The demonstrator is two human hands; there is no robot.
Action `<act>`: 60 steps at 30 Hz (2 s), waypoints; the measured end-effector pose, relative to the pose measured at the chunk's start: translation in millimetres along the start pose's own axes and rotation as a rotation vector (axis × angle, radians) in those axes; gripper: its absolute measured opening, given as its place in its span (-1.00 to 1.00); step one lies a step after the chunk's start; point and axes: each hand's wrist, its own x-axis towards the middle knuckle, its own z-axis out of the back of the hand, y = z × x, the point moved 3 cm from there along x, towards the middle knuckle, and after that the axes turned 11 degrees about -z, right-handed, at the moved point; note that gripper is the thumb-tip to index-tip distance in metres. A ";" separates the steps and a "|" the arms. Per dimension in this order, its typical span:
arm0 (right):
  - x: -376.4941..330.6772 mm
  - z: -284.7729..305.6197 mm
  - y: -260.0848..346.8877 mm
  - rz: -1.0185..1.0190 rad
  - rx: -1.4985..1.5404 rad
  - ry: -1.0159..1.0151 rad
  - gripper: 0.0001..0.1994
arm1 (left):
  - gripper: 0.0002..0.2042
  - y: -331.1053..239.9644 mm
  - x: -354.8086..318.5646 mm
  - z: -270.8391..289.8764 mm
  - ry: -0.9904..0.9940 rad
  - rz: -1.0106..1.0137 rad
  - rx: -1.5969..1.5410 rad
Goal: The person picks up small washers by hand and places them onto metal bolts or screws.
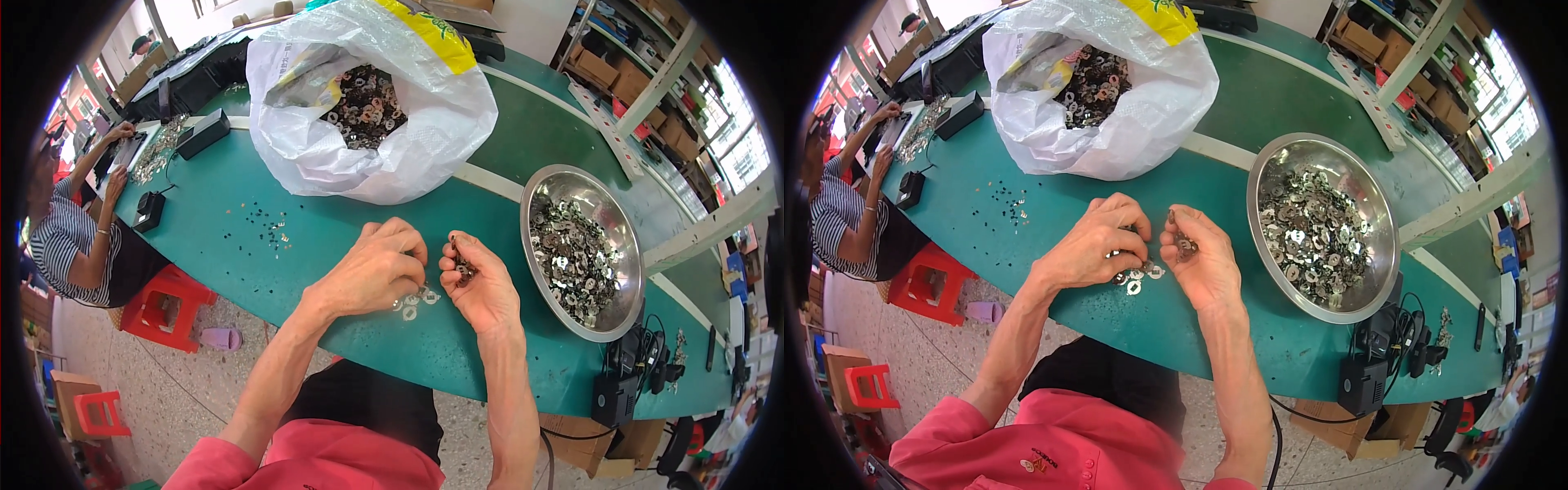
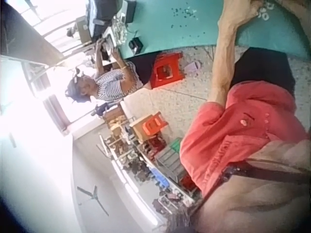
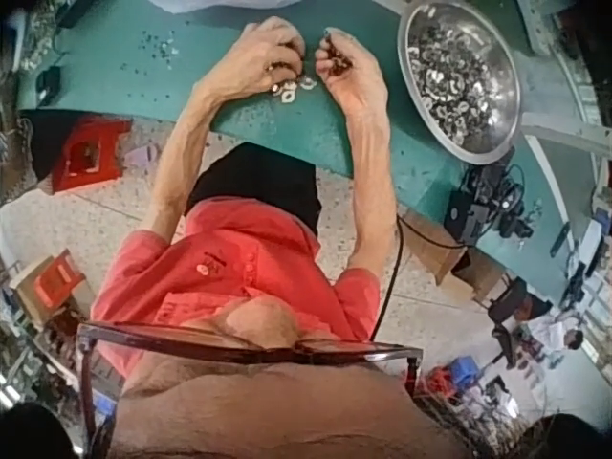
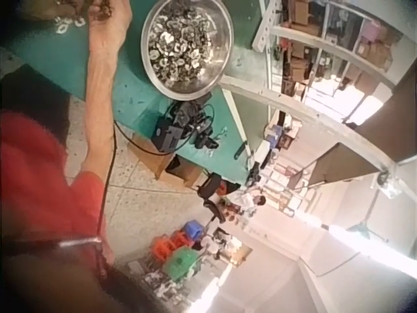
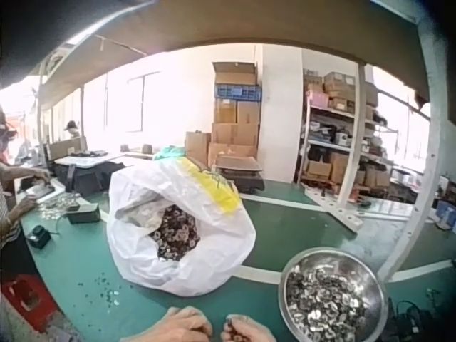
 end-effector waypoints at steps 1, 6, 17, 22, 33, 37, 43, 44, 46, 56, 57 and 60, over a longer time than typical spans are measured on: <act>0.0 0.2 0.0 0.000 -0.006 -0.021 -0.83 | -0.92 -0.6 1.1 -2.1 -0.001 -0.007 -0.024; 0.6 2.5 1.1 -0.004 -0.022 0.008 -0.82 | -0.96 1.5 3.1 -4.6 -0.051 0.063 -0.066; -1.9 -2.0 -1.5 -0.015 -0.127 0.047 -0.82 | -0.97 2.2 4.2 8.7 -0.456 0.220 -0.362; -2.6 -3.8 -2.6 -0.013 -0.192 0.028 -0.80 | -0.97 2.4 3.5 7.0 -0.389 0.273 -0.335; -3.0 -10.7 -10.0 -0.011 -0.379 0.057 -0.78 | -0.92 0.3 3.5 6.2 -0.495 0.189 -0.198; -2.7 -10.0 -9.8 -0.009 -0.401 0.040 -0.82 | -0.93 2.6 1.4 5.9 -0.503 0.310 -0.365; -3.8 -8.1 -7.9 -0.013 -0.372 0.009 -0.83 | -0.92 8.5 -1.8 3.9 -0.567 0.410 -0.513; -3.6 -7.6 -7.4 -0.012 -0.371 0.008 -0.83 | -0.92 8.7 -2.0 4.0 -0.574 0.423 -0.518; -1.1 -5.6 -8.4 -0.047 -0.284 0.030 -0.82 | -0.91 9.6 -3.0 3.7 -0.584 0.401 -0.509; -3.1 -13.6 -11.0 -0.090 -0.093 0.164 -0.79 | -0.87 -1.9 1.5 3.8 -0.526 0.211 -0.471; -2.4 -11.3 -10.6 -0.079 -0.079 0.163 -0.79 | -0.87 -2.1 2.5 2.8 -0.525 0.211 -0.473; -1.0 -6.1 -8.8 -0.062 -0.078 0.146 -0.79 | -0.86 -3.5 4.8 3.6 -0.551 0.145 -0.412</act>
